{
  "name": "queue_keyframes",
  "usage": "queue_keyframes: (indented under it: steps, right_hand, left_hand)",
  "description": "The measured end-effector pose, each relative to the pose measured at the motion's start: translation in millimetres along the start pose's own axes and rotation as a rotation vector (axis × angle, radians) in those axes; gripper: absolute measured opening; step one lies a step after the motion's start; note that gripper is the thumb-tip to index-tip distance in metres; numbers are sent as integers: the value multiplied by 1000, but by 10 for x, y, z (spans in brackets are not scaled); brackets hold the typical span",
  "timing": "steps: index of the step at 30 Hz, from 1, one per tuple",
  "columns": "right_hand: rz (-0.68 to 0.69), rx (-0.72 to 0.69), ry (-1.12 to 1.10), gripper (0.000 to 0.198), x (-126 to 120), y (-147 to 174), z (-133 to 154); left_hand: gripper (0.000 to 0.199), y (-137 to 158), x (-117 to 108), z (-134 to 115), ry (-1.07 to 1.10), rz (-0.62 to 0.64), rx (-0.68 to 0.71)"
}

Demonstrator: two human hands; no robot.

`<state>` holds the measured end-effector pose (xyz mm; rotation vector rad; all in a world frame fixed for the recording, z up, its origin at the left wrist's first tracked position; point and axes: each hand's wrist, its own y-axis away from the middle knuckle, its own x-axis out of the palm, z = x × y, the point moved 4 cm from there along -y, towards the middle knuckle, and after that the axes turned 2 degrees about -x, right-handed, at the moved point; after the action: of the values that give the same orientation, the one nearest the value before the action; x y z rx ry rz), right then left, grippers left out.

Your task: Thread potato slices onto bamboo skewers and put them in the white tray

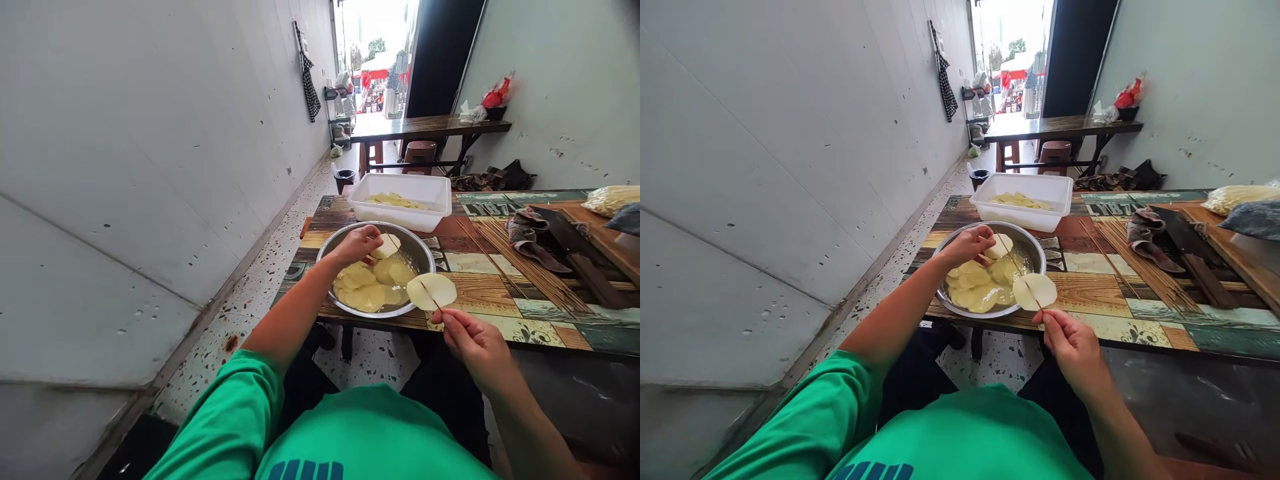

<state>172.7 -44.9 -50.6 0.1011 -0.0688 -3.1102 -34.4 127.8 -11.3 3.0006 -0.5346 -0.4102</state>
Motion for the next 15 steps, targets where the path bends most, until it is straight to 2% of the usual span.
queue_keyframes:
  steps: [2,8,15]
  right_hand:
    - [-14,-14,86,41,-42,47,-51]
    - [-25,12,174,42,-116,139,-114]
    - [3,60,102,49,-69,125,-74]
  left_hand:
    - [21,48,20,-5,148,-10,-25]
    - [22,143,-69,-11,328,-203,3]
    - [24,228,-67,-36,402,-198,23]
